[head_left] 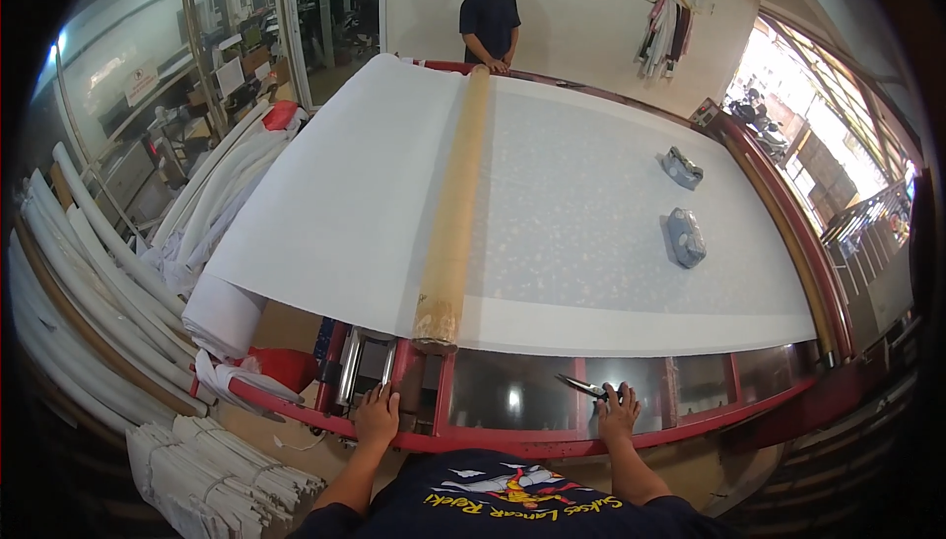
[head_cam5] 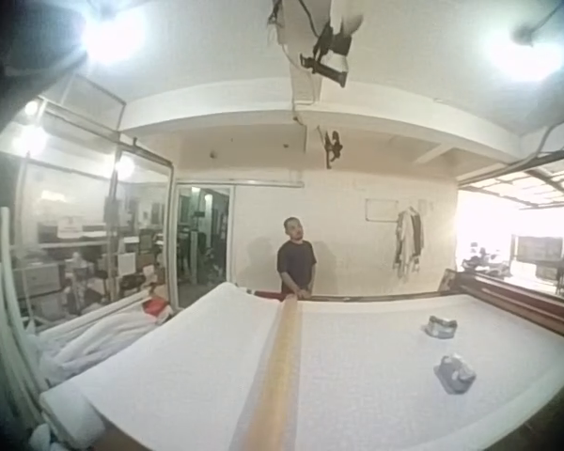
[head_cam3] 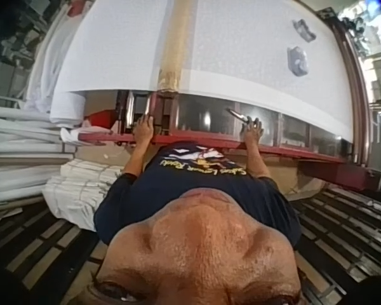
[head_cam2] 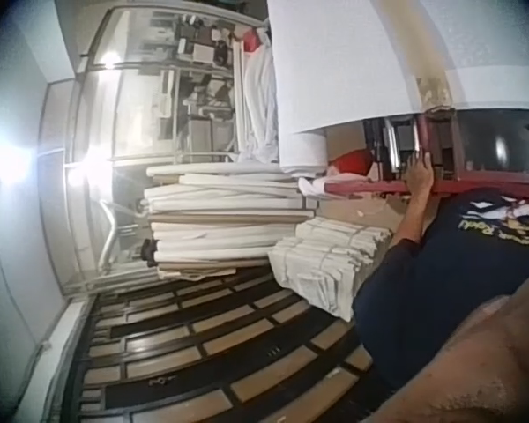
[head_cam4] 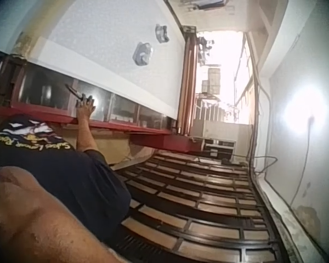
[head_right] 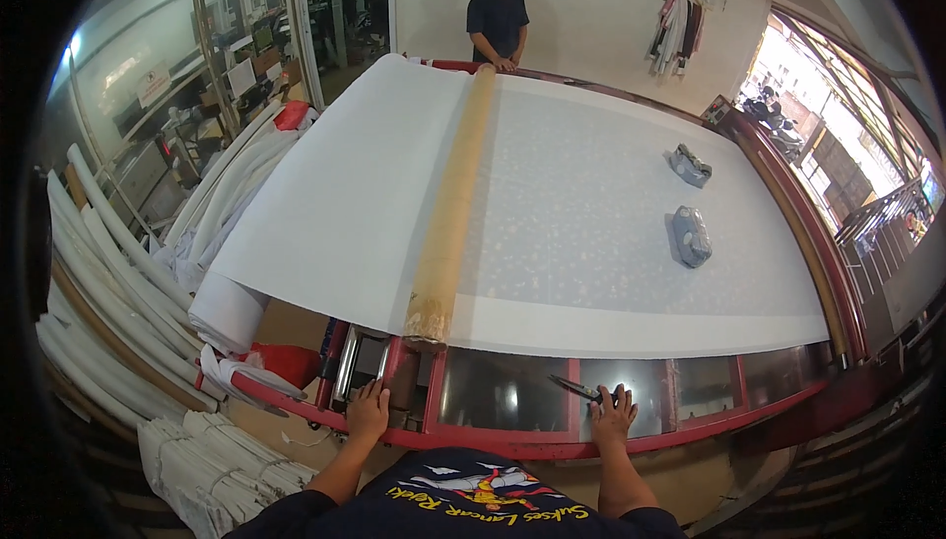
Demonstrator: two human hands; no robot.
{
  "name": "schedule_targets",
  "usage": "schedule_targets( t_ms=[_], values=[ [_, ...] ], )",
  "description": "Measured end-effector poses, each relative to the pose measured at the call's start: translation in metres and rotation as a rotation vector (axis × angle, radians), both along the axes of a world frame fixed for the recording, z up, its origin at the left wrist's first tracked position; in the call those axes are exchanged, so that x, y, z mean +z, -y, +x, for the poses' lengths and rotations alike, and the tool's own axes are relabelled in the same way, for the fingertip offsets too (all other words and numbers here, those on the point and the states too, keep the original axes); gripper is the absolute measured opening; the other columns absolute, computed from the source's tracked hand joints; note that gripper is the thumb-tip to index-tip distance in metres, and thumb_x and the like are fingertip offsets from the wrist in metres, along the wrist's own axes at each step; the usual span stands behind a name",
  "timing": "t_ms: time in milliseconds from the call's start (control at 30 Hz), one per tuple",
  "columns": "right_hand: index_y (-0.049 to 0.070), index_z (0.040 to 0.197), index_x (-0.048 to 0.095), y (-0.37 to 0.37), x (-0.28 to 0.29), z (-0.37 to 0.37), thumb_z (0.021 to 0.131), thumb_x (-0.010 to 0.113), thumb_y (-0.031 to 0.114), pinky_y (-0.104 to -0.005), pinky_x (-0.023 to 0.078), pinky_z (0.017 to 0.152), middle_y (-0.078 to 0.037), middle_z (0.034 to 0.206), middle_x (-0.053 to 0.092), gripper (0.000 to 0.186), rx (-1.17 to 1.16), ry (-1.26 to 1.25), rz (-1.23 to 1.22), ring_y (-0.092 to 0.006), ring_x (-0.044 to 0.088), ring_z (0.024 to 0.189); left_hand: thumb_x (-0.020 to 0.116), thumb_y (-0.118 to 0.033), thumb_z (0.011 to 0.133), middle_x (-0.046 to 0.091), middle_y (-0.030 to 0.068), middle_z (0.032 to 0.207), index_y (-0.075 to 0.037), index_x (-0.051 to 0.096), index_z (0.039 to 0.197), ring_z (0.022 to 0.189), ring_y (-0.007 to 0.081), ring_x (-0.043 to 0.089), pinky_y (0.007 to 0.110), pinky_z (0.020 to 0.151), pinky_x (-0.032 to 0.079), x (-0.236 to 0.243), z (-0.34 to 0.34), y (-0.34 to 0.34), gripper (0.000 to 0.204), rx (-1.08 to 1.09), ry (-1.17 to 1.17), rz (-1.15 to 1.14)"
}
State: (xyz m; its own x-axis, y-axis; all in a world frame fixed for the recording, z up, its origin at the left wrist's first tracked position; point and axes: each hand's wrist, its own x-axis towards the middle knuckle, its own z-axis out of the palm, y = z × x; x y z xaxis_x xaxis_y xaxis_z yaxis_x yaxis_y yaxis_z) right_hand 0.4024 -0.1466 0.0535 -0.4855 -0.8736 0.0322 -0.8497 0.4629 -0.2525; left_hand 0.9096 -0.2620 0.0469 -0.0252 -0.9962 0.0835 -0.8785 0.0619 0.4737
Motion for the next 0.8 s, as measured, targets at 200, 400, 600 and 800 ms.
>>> schedule_targets(
  t_ms=[200,400,600,800],
  values=[
    [0.027,0.144,0.054,-0.001,-0.002,0.001,0.099,0.054,0.043,-0.0606,0.014,0.121,-0.021,0.158,0.035,0.047,-0.009,0.000,-0.007,-0.0411,0.025,0.149,0.042,-0.039,0.105,0.065,0.0185,0.131,-0.005,0.063,0.132,0.121,0.0388,0.060,0.048,0.101,0.049,-0.003,0.001,-0.001,0.048,-0.004,-0.004,-0.022],
    [0.027,0.144,0.053,0.000,-0.002,0.002,0.099,0.055,0.043,-0.0598,0.014,0.121,-0.021,0.159,0.034,0.048,-0.010,0.004,-0.008,-0.0409,0.025,0.149,0.043,-0.039,0.105,0.066,0.0171,0.127,-0.006,0.064,0.131,0.119,0.0386,0.061,0.047,0.099,0.050,-0.001,0.001,-0.002,0.047,0.000,-0.013,-0.024],
    [0.027,0.143,0.054,0.000,-0.002,0.003,0.099,0.055,0.040,-0.0603,0.016,0.120,-0.020,0.157,0.036,0.045,-0.011,-0.021,-0.023,-0.0420,0.028,0.147,0.042,-0.039,0.105,0.070,0.0158,0.120,-0.010,0.064,0.134,0.116,0.0374,0.063,0.046,0.098,0.051,0.005,-0.002,-0.003,0.046,0.005,-0.041,-0.015],
    [0.026,0.143,0.054,-0.001,-0.003,0.003,0.100,0.054,0.040,-0.0604,0.017,0.120,-0.020,0.157,0.036,0.046,-0.005,-0.025,-0.024,-0.0419,0.028,0.147,0.043,-0.038,0.106,0.071,0.0143,0.117,-0.010,0.064,0.134,0.111,0.0365,0.065,0.046,0.094,0.053,0.004,0.001,-0.003,0.045,-0.003,-0.043,-0.017]
  ],
)
